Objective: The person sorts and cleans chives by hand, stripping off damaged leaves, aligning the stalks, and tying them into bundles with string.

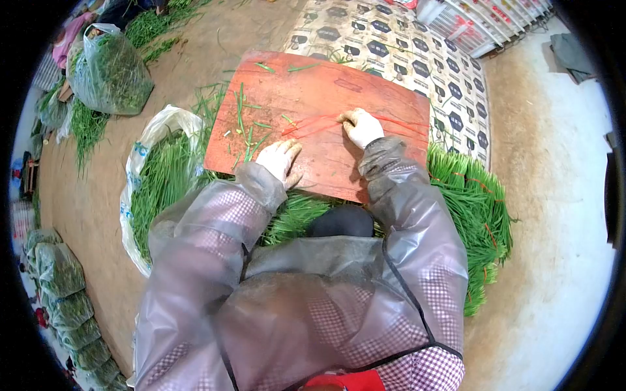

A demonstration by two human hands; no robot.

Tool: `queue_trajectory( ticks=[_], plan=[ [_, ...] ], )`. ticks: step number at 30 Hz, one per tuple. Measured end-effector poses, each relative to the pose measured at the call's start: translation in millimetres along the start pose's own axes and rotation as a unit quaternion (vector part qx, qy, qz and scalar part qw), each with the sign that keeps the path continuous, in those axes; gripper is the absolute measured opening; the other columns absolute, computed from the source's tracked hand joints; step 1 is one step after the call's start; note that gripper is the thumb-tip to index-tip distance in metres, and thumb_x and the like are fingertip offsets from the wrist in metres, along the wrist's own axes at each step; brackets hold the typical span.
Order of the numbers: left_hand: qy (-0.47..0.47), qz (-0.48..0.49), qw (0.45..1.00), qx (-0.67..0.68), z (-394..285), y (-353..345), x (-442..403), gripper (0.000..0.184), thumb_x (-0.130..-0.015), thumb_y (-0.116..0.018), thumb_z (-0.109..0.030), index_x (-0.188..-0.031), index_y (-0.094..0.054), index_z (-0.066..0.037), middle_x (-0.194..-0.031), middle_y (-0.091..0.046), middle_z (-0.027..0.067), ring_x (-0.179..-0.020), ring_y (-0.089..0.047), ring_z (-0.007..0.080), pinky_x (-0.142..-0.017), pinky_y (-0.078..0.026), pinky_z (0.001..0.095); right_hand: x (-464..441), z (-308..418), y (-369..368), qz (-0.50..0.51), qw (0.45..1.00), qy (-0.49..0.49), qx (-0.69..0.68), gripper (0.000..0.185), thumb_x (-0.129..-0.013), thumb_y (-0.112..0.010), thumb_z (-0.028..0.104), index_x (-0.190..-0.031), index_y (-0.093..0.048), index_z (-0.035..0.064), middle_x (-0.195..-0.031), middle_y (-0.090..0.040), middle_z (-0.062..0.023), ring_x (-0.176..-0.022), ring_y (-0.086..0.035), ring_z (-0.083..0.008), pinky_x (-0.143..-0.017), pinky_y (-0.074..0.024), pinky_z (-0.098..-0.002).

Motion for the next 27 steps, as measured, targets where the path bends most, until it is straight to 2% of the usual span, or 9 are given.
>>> queue_trajectory(
  ticks=[3,7,9,10,12,13,15,19,27],
  plan=[
    [0.007,-0.039,0.999,0.005,11.5,4.9,-9.9,0.063,-0.078,-0.063,-0.036,-0.132,-0.047,-0.008,-0.137,-0.044,0.0144,-0.127,-0.040,0.0334,-0.106,-0.033,0.0432,6.4,-2.9,5.6,0.000,1.000,0.008,-0.011,0.015,-0.077,-0.063,0.021,-0.089,-0.069,0.0138,-0.095,-0.061,-0.0119,-0.091,-0.060,-0.0332,-0.079,-0.0485,-0.0431],
    [0.034,-0.053,0.998,0.020,13.3,17.0,-16.7,0.050,-0.078,-0.064,-0.031,-0.122,-0.056,-0.009,-0.124,-0.053,0.0142,-0.118,-0.047,0.0324,-0.100,-0.039,0.0423,18.2,-1.6,9.1,-0.008,0.990,0.077,0.116,0.011,-0.074,-0.067,0.021,-0.082,-0.068,0.0127,-0.087,-0.059,-0.0113,-0.088,-0.058,-0.0306,-0.076,-0.0458,-0.0429],
    [0.073,0.018,0.997,0.025,8.7,20.6,-19.4,0.047,-0.078,-0.064,-0.029,-0.120,-0.058,-0.010,-0.120,-0.055,0.0140,-0.115,-0.049,0.0325,-0.098,-0.040,0.0429,29.8,4.7,11.2,-0.058,0.974,0.138,0.170,0.009,-0.076,-0.065,0.020,-0.082,-0.068,0.0137,-0.086,-0.059,-0.0111,-0.086,-0.058,-0.0288,-0.074,-0.0430,-0.0414],
    [0.073,0.018,0.997,0.026,5.9,18.5,-19.4,0.047,-0.078,-0.064,-0.029,-0.120,-0.058,-0.010,-0.120,-0.055,0.0140,-0.115,-0.049,0.0325,-0.098,-0.040,0.0429,35.3,6.9,10.6,-0.030,0.968,0.139,0.208,0.009,-0.079,-0.061,0.021,-0.081,-0.067,0.0132,-0.084,-0.059,-0.0088,-0.081,-0.059,-0.0274,-0.072,-0.0409,-0.0398],
    [0.016,-0.106,0.994,0.026,-5.5,22.1,-19.1,0.047,-0.079,-0.064,-0.030,-0.120,-0.058,-0.011,-0.122,-0.055,0.0138,-0.114,-0.050,0.0346,-0.096,-0.041,0.0440,47.3,11.5,11.1,-0.008,0.969,0.144,0.199,0.010,-0.080,-0.060,0.021,-0.082,-0.066,0.0132,-0.083,-0.059,-0.0078,-0.080,-0.059,-0.0273,-0.072,-0.0409,-0.0399],
    [0.015,-0.105,0.994,0.029,-8.8,18.0,-22.5,0.047,-0.079,-0.064,-0.030,-0.120,-0.058,-0.011,-0.122,-0.055,0.0138,-0.114,-0.050,0.0346,-0.096,-0.041,0.0440,53.0,12.1,9.9,0.014,0.970,0.149,0.190,0.011,-0.081,-0.059,0.022,-0.082,-0.066,0.0132,-0.081,-0.059,-0.0068,-0.079,-0.059,-0.0272,-0.072,-0.0409,-0.0400],
    [-0.093,-0.182,0.979,0.010,-24.0,14.5,-27.5,0.045,-0.080,-0.063,-0.029,-0.120,-0.058,-0.011,-0.125,-0.054,0.0137,-0.117,-0.048,0.0358,-0.098,-0.039,0.0462,60.1,14.4,9.5,0.019,0.972,0.150,0.178,0.012,-0.082,-0.058,0.022,-0.084,-0.066,0.0136,-0.080,-0.060,-0.0058,-0.078,-0.059,-0.0265,-0.071,-0.0405,-0.0407],
    [-0.088,-0.043,0.993,-0.060,-31.5,-25.3,-29.7,0.051,-0.087,-0.055,-0.034,-0.133,-0.050,-0.014,-0.139,-0.045,0.0104,-0.129,-0.037,0.0353,-0.108,-0.029,0.0493,55.9,14.1,6.4,0.011,0.975,0.144,0.170,0.013,-0.082,-0.057,0.023,-0.086,-0.066,0.0149,-0.082,-0.061,-0.0067,-0.080,-0.060,-0.0273,-0.071,-0.0405,-0.0420],
    [-0.089,-0.024,0.989,-0.119,-37.3,-42.7,-21.0,0.052,-0.091,-0.049,-0.034,-0.139,-0.042,-0.016,-0.144,-0.040,0.0093,-0.135,-0.031,0.0344,-0.113,-0.018,0.0506,-8.4,20.5,-2.0,-0.047,0.971,0.190,0.140,0.020,-0.083,-0.054,0.022,-0.097,-0.068,0.0182,-0.093,-0.064,-0.0071,-0.092,-0.059,-0.0273,-0.081,-0.0423,-0.0433]
  ],
)
Point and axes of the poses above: each hand's wrist, its own x-axis away from the middle knuckle, its own y-axis out of the back of the hand, z = x × y, the point moved 4 cm from there along -x, towards the middle knuckle
